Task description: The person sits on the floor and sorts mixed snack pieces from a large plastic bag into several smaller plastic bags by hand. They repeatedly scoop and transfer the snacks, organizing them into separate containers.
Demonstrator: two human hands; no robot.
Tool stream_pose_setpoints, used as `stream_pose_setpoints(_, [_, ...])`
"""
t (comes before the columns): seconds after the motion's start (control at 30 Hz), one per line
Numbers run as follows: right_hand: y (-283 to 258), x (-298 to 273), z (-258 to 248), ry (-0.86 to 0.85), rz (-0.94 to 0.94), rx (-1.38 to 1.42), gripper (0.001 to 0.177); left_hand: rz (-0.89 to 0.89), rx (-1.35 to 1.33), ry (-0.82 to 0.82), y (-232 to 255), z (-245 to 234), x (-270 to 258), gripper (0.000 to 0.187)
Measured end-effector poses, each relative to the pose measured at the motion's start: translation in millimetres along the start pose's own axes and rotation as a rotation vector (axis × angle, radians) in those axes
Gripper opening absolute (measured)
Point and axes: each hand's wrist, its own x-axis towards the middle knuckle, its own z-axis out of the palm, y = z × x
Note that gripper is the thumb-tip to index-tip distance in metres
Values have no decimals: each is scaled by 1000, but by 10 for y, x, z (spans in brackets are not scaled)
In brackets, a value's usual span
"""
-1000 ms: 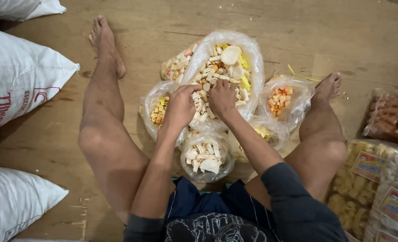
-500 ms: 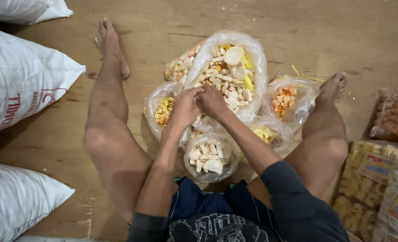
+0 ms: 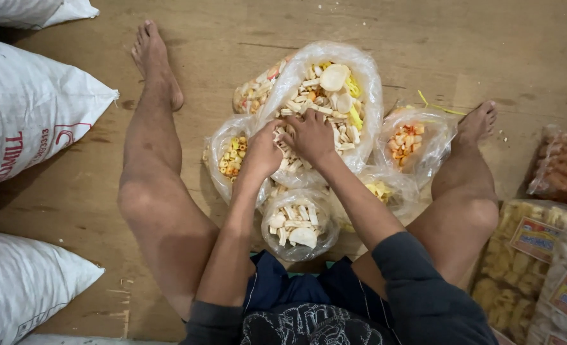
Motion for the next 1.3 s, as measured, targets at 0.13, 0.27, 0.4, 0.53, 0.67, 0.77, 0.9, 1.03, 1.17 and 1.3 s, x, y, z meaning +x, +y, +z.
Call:
stream_pose_setpoints(0.13, [117,166,284,4,13,21,37,-29,-22,-6,-72,13,60,62])
stream_pose_setpoints(0.27, [83,180,432,321,-217,63,15,-53,-25,-20,-146,53,115,63])
stream_pose_setpoints(0.4, [14,57,306,282,-193,-70,17,-46,-19,-36,-149,61,118,62])
stream_pose_setpoints(0.53, [-58,72,260,151,-106,-146,27,-38,19,-42,-164,83,178,64])
stream_pose_setpoints(0.67, [-43,81,157,53,-45,-28,26,-36,37,-48,-166,59,130,66])
stream_pose_setpoints(0.77, [62,83,187,50,-19,1,21,-10,27,-47,-160,44,116,65])
stream_pose_setpoints(0.9, [14,-60,61,181,-24,-28,15,15,52,-48,-99,-2,75,65])
stream_pose_setpoints(1.03, [42,-54,90,245,-12,-18,9,14,74,-50,-116,6,67,66])
stream_pose_setpoints(1.17, [165,39,57,29,94,156,14,22,82,-68,-246,71,192,64])
stream_pose_setpoints(1.3, [216,-1,-156,-64,104,301,27,21,113,-68,-345,152,267,65])
